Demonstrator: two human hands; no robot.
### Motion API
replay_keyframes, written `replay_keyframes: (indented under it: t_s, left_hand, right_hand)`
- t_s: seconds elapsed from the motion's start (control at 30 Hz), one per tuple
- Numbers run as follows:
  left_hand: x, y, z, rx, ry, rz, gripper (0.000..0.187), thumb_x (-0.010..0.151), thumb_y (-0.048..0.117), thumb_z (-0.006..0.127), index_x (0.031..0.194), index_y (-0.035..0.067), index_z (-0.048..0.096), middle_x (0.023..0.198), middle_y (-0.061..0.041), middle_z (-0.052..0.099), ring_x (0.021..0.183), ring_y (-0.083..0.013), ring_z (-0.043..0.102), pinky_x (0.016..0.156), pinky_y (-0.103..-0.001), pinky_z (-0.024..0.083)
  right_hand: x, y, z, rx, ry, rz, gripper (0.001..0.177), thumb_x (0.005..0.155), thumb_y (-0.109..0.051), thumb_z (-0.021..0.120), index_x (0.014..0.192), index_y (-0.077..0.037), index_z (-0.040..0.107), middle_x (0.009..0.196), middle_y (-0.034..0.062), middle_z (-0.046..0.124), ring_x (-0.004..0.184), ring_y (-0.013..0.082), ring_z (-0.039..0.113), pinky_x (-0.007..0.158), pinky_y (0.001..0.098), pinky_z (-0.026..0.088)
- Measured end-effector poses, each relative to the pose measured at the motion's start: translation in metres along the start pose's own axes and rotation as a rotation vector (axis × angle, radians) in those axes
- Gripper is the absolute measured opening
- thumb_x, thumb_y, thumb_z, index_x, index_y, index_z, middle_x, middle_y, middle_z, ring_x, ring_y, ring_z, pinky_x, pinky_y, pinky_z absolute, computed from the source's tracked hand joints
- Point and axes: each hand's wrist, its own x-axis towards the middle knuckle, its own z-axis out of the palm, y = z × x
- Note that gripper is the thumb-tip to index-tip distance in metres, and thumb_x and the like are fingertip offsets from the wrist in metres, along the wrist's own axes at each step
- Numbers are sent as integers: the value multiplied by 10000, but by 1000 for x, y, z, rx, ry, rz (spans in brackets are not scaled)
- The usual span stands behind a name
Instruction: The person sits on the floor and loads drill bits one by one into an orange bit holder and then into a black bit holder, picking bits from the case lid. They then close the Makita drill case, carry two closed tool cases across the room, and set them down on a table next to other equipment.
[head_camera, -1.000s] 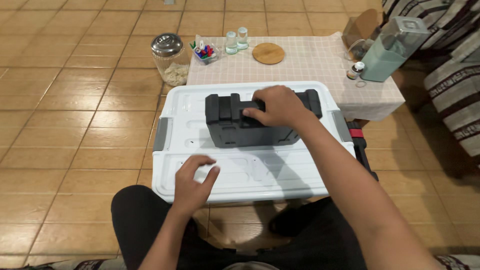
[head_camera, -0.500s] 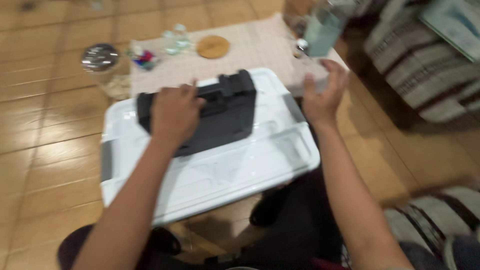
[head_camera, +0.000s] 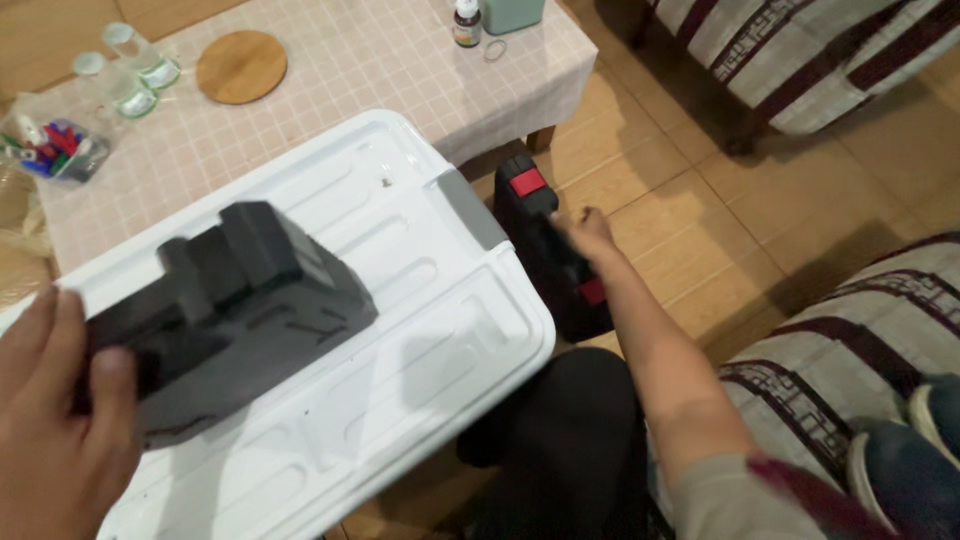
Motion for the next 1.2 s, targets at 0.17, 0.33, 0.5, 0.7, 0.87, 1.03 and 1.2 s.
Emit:
replay_keyframes:
  t_s: [0.17, 0.33, 0.5, 0.7, 0.87, 1.03, 1.2]
  left_hand:
    - [-13, -21, 7, 129, -42, 16, 448, 1049, 68, 602, 1416, -188, 572, 1428, -377, 527, 1267, -450, 572, 1124, -452, 498]
    - [-38, -42, 10, 162, -28, 67, 463, 1020, 101, 607, 1412, -140, 558, 1426, -335, 530, 1220, -416, 580, 1116, -423, 466]
    - [-48, -30, 16, 54, -5, 26, 436, 1054, 94, 602, 1413, -146, 544, 1448, -343, 518, 1238, -428, 574, 1123, -432, 470]
    - [-8, -10, -5, 341, -21, 126, 453, 881, 220, 717, 1243, -53, 724, 1295, -244, 697, 1034, -362, 679, 940, -524, 507]
    - [6, 17, -9, 270, 106, 43, 364, 1001, 239, 696, 1313, 53, 724, 1335, -140, 693, 1141, -292, 674, 1070, -482, 477]
    - [14, 20, -22, 128, 143, -9, 377, 959, 230, 681, 1309, 94, 716, 1319, -136, 689, 1141, -317, 663, 1078, -550, 464]
    - [18, 12, -27, 60, 150, -5, 342, 960, 216, 656, 1269, 81, 716, 1267, -133, 703, 1067, -317, 665, 1048, -551, 462]
  right_hand:
    - [20, 0, 33, -30, -412, 22, 514, 812, -363, 830, 1170, -11, 721, 826, 140, 715, 638, 238, 663, 599, 397, 535]
    - [22, -2, 44, -29, -297, 98, 303, 861, -295, 775, 1015, -40, 718, 715, 147, 671, 462, 220, 580, 457, 398, 466]
    - [19, 5, 39, -152, -227, 97, 466, 873, -408, 779, 990, 42, 745, 758, 160, 716, 592, 262, 658, 565, 414, 505]
    - [-31, -93, -71, -169, -279, 75, 469, 916, -436, 729, 982, 29, 735, 749, 131, 656, 581, 231, 514, 520, 408, 391]
    - [-114, -220, -189, -165, -447, -84, 296, 955, -272, 678, 937, 10, 592, 658, 57, 506, 529, 172, 451, 469, 340, 368]
    - [-200, -323, -220, -104, -406, -206, 336, 1054, -279, 556, 983, 48, 582, 775, 67, 541, 629, 173, 498, 560, 342, 459]
    - [-224, -355, -204, 120, -404, -188, 297, 1058, -302, 530, 1047, -15, 603, 819, 51, 566, 638, 157, 497, 587, 320, 459]
